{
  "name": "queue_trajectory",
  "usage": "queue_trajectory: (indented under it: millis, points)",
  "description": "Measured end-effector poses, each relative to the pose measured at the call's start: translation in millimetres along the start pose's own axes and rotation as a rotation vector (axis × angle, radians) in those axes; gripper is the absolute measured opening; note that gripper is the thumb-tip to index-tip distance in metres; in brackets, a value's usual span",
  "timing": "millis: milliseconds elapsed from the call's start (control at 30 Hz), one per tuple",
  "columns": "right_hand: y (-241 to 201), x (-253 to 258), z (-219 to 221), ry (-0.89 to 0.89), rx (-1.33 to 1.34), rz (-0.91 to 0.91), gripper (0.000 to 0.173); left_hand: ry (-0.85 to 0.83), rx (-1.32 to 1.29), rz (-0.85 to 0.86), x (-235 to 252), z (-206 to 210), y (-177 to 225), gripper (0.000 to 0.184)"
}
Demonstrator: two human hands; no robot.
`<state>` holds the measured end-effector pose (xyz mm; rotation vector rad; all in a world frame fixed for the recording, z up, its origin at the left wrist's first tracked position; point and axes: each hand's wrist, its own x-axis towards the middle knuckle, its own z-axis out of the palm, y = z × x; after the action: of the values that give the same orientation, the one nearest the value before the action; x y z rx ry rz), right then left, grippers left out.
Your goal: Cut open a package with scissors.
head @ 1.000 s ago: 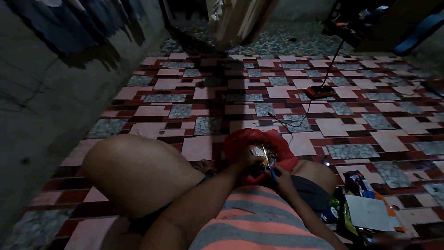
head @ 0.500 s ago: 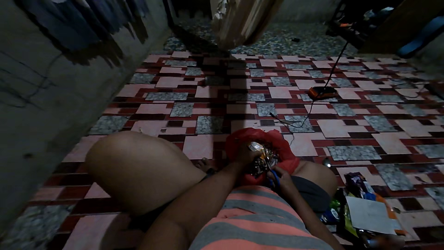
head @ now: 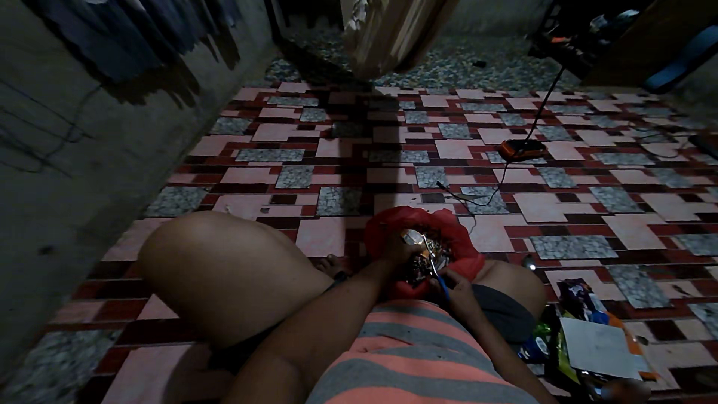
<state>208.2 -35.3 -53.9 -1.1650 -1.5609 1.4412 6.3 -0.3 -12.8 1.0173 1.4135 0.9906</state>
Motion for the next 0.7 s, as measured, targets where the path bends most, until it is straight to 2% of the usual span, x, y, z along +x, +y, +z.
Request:
queue_trajectory:
  millis: [133,267,433,700]
  points:
    - [2.0,-0.5,0.4,0.022,-0.027,-0.030,0.014,-0.006,-0.051,-0.005,2.3,1.2,-1.8,0.042]
    - [3.0,-0.2,-1.3,0.033,-0.063,-0.013,0.017,-0.011,-0.123,-0.078,4.1,1.0,-3.3,0.040]
    - [-5.4,0.3,-0.2,0.035,-0.046,0.059,0.023,-0.104,0.095,-0.037,2.4,0.0,-4.7,0.037]
    - [-2.0,1.8,-0.7,0.060,-0.010,0.021,0.017,-0.137,-0.025,-0.080,0.8,5.0,-3.6,0.039]
